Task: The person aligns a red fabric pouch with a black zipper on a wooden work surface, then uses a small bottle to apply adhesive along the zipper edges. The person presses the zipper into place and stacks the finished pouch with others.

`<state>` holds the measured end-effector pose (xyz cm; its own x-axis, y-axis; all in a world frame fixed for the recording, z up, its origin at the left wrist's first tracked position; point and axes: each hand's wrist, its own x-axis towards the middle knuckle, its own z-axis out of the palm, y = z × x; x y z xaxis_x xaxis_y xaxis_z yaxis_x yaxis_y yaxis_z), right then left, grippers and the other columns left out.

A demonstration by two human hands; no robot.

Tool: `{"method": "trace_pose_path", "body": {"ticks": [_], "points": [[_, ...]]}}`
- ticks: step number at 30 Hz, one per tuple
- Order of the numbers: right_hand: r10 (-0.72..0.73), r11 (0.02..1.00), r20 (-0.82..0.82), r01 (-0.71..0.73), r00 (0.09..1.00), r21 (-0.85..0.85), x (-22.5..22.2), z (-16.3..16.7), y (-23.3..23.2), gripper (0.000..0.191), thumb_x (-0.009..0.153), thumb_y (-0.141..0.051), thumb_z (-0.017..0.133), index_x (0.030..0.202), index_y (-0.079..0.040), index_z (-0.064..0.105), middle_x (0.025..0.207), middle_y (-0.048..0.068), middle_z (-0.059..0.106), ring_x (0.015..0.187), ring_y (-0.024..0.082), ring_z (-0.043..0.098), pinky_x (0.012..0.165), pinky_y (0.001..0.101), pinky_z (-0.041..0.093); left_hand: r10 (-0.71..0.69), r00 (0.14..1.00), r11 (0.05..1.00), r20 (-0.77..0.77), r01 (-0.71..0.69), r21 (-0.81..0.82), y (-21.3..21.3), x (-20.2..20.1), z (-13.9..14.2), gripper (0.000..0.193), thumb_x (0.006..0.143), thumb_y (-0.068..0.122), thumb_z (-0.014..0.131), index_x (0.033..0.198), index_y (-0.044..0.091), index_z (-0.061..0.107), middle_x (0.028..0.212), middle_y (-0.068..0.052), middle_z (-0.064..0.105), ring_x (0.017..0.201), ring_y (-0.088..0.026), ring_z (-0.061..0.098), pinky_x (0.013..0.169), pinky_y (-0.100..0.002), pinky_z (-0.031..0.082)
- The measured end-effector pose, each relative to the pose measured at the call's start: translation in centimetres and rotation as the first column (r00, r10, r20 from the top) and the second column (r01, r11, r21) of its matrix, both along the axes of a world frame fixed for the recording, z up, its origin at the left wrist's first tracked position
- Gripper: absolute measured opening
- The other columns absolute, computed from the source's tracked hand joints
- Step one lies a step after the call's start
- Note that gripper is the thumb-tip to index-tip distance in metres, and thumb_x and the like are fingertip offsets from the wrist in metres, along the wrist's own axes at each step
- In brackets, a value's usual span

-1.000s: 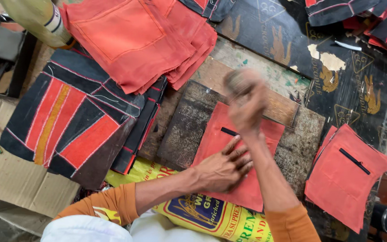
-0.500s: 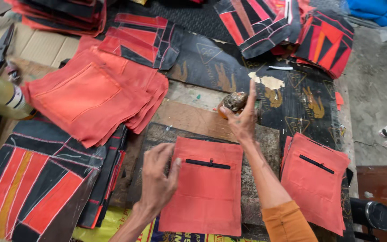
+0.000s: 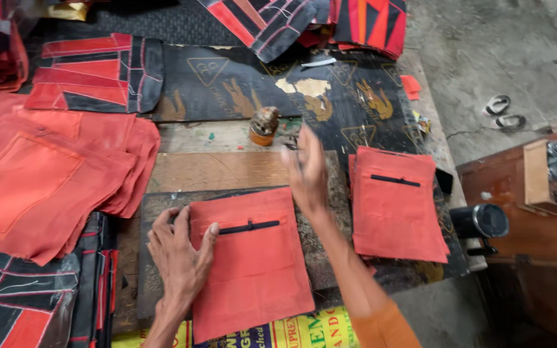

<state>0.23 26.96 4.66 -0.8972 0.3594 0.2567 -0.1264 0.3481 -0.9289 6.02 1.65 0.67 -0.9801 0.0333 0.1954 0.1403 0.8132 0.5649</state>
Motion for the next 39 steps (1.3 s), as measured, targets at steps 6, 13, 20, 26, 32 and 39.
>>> {"method": "trace_pose_path", "body": {"ticks": [6,13,20,26,32,39], "points": [[-0.109,0.991,0.232,0.124,0.967,-0.052,16.3,-2.7,-1.4,0.069,0.089,-0.01,0.069,0.15,0.0,0.038,0.146,0.02,0.054,0.136,0.029,0.054,0.112,0.0406,0.043,-0.222,0.916,0.845,0.335,0.008,0.535,0.2,-0.4,2.5,0.06,0.078,0.016,0.081,0.127,0.002,0.049,0.112,-0.016,0.067,0.101,-0.023,0.066,0.087,-0.04,0.056],[0.17,0.7,0.166,0.0,0.971,-0.715,21.0,-1.9,4.6,0.088,0.084,-0.003,0.073,0.158,-0.009,0.027,0.139,0.026,0.055,0.118,0.026,0.062,0.102,0.038,0.051,-0.474,0.838,0.405,0.271,-0.066,0.912,5.4,-0.1,7.4,0.059,0.083,0.008,0.073,0.136,-0.001,0.048,0.105,-0.019,0.077,0.09,-0.02,0.076,0.075,-0.033,0.066],[-0.166,0.916,0.174,0.217,0.971,-0.338,23.0,1.9,19.2,0.08,0.077,0.005,0.076,0.15,0.001,0.044,0.131,0.018,0.067,0.114,0.021,0.067,0.096,0.0345,0.057,-0.617,0.771,0.427,0.157,0.161,0.89,21.4,-2.7,7.6,0.062,0.087,0.017,0.073,0.141,-0.001,0.047,0.125,-0.023,0.07,0.106,-0.027,0.074,0.085,-0.037,0.064],[-0.507,0.849,0.234,0.434,0.829,0.303,21.0,1.6,22.3,0.071,0.085,0.001,0.077,0.149,0.001,0.044,0.125,0.018,0.068,0.108,0.025,0.069,0.094,0.0384,0.057,-0.608,0.783,0.615,0.131,0.36,0.702,20.9,-2.4,5.4,0.064,0.095,0.02,0.072,0.146,-0.001,0.04,0.136,-0.026,0.059,0.119,-0.033,0.064,0.1,-0.043,0.054],[-0.661,0.674,-0.072,0.632,0.747,0.381,24.2,-3.3,13.9,0.062,0.094,0.001,0.073,0.15,-0.001,0.045,0.144,0.023,0.051,0.134,0.033,0.055,0.113,0.0422,0.046,-0.545,0.801,0.721,0.246,0.298,0.626,13.4,4.8,1.9,0.037,0.092,0.014,0.062,0.127,0.004,0.063,0.124,-0.019,0.072,0.115,-0.031,0.071,0.101,-0.042,0.054],[-0.811,0.585,-0.085,0.794,0.579,-0.167,20.9,-2.1,14.8,0.067,0.105,-0.015,0.061,0.16,-0.006,0.026,0.154,0.022,0.038,0.139,0.031,0.048,0.115,0.0401,0.042,-0.762,0.644,0.638,-0.065,0.764,0.095,18.6,6.9,-1.4,0.055,0.095,0.02,0.057,0.146,0.003,0.045,0.154,-0.016,0.048,0.147,-0.039,0.034,0.119,-0.052,0.021]]}}
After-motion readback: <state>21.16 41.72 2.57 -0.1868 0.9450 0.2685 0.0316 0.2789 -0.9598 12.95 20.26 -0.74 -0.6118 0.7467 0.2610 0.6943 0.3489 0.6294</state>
